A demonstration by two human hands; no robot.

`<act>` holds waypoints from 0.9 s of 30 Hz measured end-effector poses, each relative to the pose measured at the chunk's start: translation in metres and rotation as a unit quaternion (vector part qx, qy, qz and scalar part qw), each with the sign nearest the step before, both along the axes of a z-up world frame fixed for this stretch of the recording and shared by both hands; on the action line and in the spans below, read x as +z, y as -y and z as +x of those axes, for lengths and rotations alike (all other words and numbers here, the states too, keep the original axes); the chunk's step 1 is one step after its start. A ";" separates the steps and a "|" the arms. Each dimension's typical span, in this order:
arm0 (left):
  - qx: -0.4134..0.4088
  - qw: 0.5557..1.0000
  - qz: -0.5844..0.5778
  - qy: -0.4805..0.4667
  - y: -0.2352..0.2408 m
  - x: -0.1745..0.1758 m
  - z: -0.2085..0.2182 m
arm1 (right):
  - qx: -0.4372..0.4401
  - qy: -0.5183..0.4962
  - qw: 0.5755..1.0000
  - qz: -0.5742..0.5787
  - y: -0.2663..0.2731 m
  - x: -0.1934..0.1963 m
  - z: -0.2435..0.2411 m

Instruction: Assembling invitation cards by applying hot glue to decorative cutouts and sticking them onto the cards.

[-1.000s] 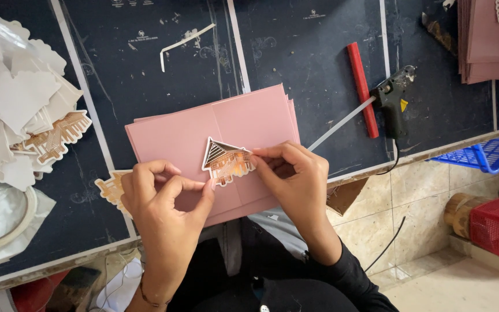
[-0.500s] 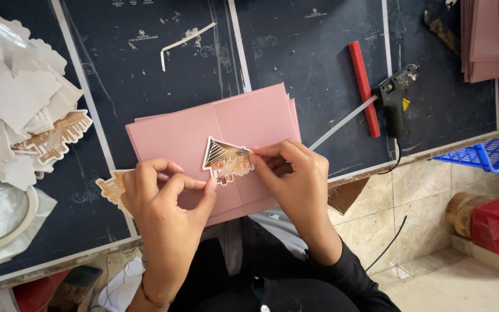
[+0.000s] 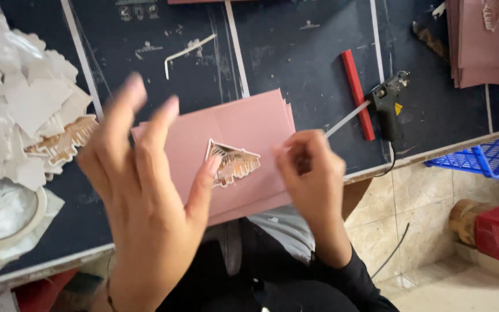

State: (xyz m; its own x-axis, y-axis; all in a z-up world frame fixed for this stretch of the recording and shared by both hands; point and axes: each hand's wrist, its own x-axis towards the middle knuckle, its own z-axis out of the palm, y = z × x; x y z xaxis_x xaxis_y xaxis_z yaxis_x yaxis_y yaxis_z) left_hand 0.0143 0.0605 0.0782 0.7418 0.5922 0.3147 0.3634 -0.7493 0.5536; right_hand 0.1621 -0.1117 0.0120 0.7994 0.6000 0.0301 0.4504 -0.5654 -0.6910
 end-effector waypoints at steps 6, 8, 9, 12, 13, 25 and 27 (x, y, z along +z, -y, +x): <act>-0.169 0.983 0.049 -0.051 -0.003 -0.044 0.064 | -0.113 0.019 0.992 0.062 0.016 0.010 0.007; -0.209 0.959 0.091 -0.167 0.008 -0.123 0.080 | -0.096 0.014 0.989 0.110 0.023 0.006 0.009; -0.211 0.959 0.091 -0.166 0.008 -0.124 0.079 | -0.098 0.015 0.989 0.110 0.028 0.005 0.009; -0.208 0.963 0.087 -0.145 0.004 -0.119 0.080 | -0.132 0.009 0.986 0.101 0.043 -0.002 0.015; -0.222 0.957 0.052 -0.179 0.002 -0.114 0.080 | -0.159 -0.007 0.980 0.122 0.052 -0.008 0.018; -0.215 0.964 0.103 -0.119 -0.001 -0.094 0.081 | -0.252 0.105 0.959 0.076 0.120 -0.031 0.081; -0.216 0.954 0.179 -0.109 0.008 -0.115 0.077 | -0.253 0.118 0.957 0.078 0.118 -0.033 0.080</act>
